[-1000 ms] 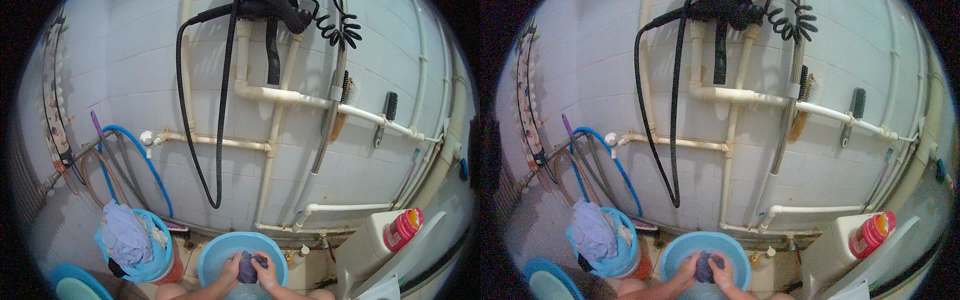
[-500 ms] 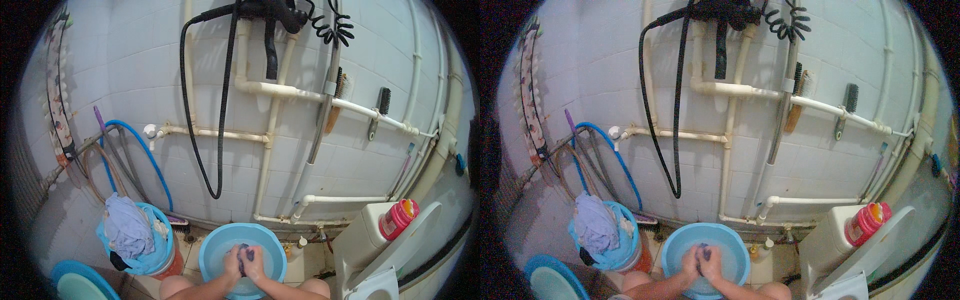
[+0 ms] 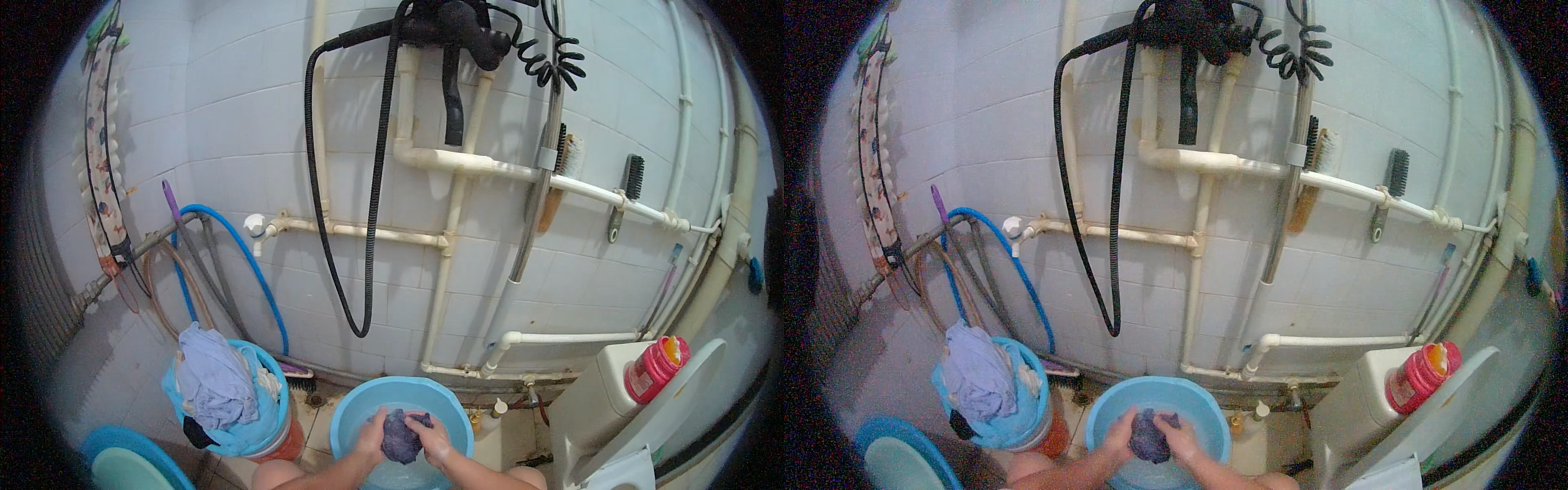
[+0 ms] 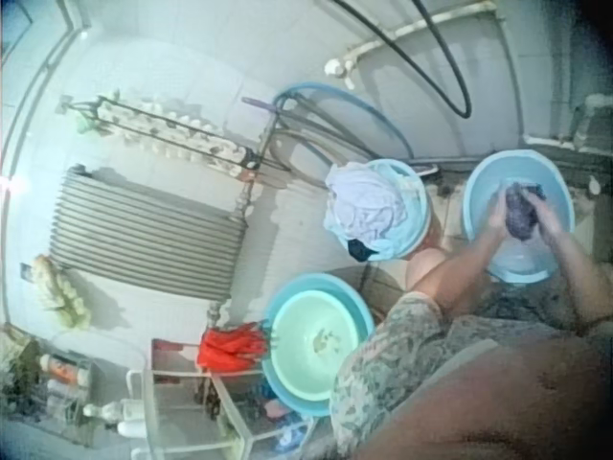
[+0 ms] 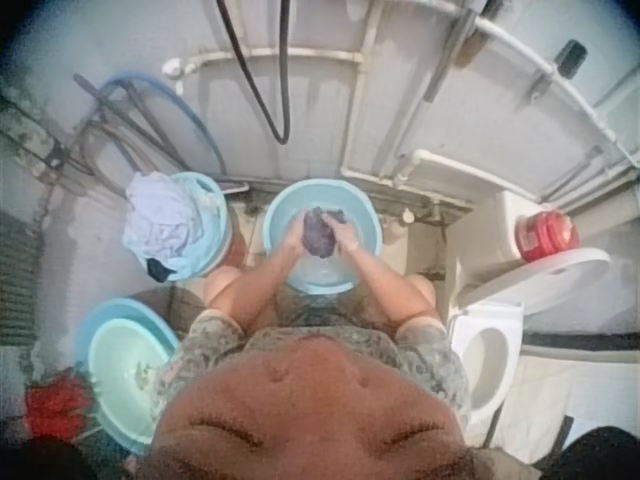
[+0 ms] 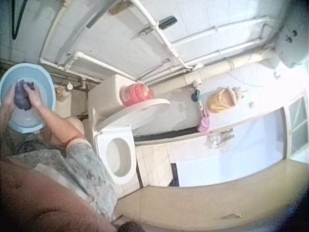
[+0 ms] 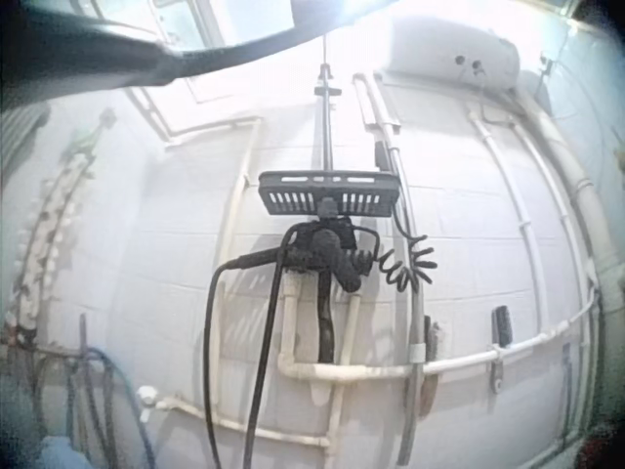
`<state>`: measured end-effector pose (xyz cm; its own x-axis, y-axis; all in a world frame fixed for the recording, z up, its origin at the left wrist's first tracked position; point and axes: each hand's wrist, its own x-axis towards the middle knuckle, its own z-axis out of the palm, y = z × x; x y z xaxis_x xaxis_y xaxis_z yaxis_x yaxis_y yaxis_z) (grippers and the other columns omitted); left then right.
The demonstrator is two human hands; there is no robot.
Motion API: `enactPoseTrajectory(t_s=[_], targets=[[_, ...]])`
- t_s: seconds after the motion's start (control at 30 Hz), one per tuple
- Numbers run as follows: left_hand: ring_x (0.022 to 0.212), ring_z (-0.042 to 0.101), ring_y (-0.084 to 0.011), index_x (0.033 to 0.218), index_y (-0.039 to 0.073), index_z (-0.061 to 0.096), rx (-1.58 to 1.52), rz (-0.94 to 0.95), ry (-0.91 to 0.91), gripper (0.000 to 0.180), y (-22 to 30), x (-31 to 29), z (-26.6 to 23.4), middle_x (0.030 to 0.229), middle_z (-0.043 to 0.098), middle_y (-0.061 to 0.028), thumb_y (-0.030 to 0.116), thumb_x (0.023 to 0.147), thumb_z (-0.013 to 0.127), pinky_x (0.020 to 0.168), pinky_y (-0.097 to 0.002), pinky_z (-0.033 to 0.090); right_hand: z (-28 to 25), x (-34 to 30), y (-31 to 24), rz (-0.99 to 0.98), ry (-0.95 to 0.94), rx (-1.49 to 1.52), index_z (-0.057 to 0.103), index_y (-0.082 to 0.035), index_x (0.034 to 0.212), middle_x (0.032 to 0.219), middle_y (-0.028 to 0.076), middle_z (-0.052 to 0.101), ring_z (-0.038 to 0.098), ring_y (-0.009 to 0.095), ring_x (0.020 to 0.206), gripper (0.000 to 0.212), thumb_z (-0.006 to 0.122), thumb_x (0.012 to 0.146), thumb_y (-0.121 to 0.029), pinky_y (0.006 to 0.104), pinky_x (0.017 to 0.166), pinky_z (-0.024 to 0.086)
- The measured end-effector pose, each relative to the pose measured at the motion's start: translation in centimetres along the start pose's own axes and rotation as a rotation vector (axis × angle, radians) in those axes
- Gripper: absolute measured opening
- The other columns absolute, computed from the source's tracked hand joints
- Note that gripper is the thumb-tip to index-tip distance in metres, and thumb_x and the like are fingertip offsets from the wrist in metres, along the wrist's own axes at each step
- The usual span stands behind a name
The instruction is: The person sits on the floor and hand-washes a dark garment in a blue basin filled with soapy water. They repeatedly scrub, rinse, and wring the fabric by hand, occasionally lifting it to inspect the cleaning progress.
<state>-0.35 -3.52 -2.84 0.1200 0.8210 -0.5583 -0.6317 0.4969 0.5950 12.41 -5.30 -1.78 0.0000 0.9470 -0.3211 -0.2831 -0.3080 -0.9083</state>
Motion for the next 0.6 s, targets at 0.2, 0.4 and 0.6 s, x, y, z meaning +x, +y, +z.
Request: enactPoseTrajectory(t_s=[0.2,0.4,0.6], targets=[[0.090,0.057,-0.0233,0.110,0.005,0.048,0.063,0.046,-0.146,0.041,-1.3,1.9,-2.1,0.103,0.056,-0.0116,0.041,0.091,0.043,0.080,-0.0396,0.048,2.8,-4.6,0.1,-0.881,0.033,-0.790,0.057,-0.006,0.088,0.091,0.009,0.057,0.050,0.027,0.089,0.019,0.067,0.075,-0.017,0.0368,0.082,0.039],[0.095,0.055,-0.0227,0.111,0.006,0.048,-0.191,-0.206,-0.220,0.036,-0.7,-3.4,1.7,0.105,0.056,-0.0087,0.036,0.093,0.037,0.084,-0.0399,0.045,3.6,-4.9,-1.6,-0.893,0.046,-0.784,0.054,-0.004,0.082,0.084,0.011,0.051,0.047,0.030,0.085,0.019,0.067,0.074,-0.016,0.0376,0.076,0.039],[0.087,0.059,-0.0218,0.100,0.009,0.054,-0.192,-0.166,-0.324,0.027,-4.4,0.1,-1.5,0.095,0.059,-0.0071,0.029,0.093,0.036,0.077,-0.0352,0.049,1.4,-2.9,0.4,-0.516,0.059,-0.538,0.056,-0.003,0.093,0.090,0.016,0.057,0.054,0.029,0.085,0.031,0.061,0.081,-0.031,0.0359,0.078,0.042]])
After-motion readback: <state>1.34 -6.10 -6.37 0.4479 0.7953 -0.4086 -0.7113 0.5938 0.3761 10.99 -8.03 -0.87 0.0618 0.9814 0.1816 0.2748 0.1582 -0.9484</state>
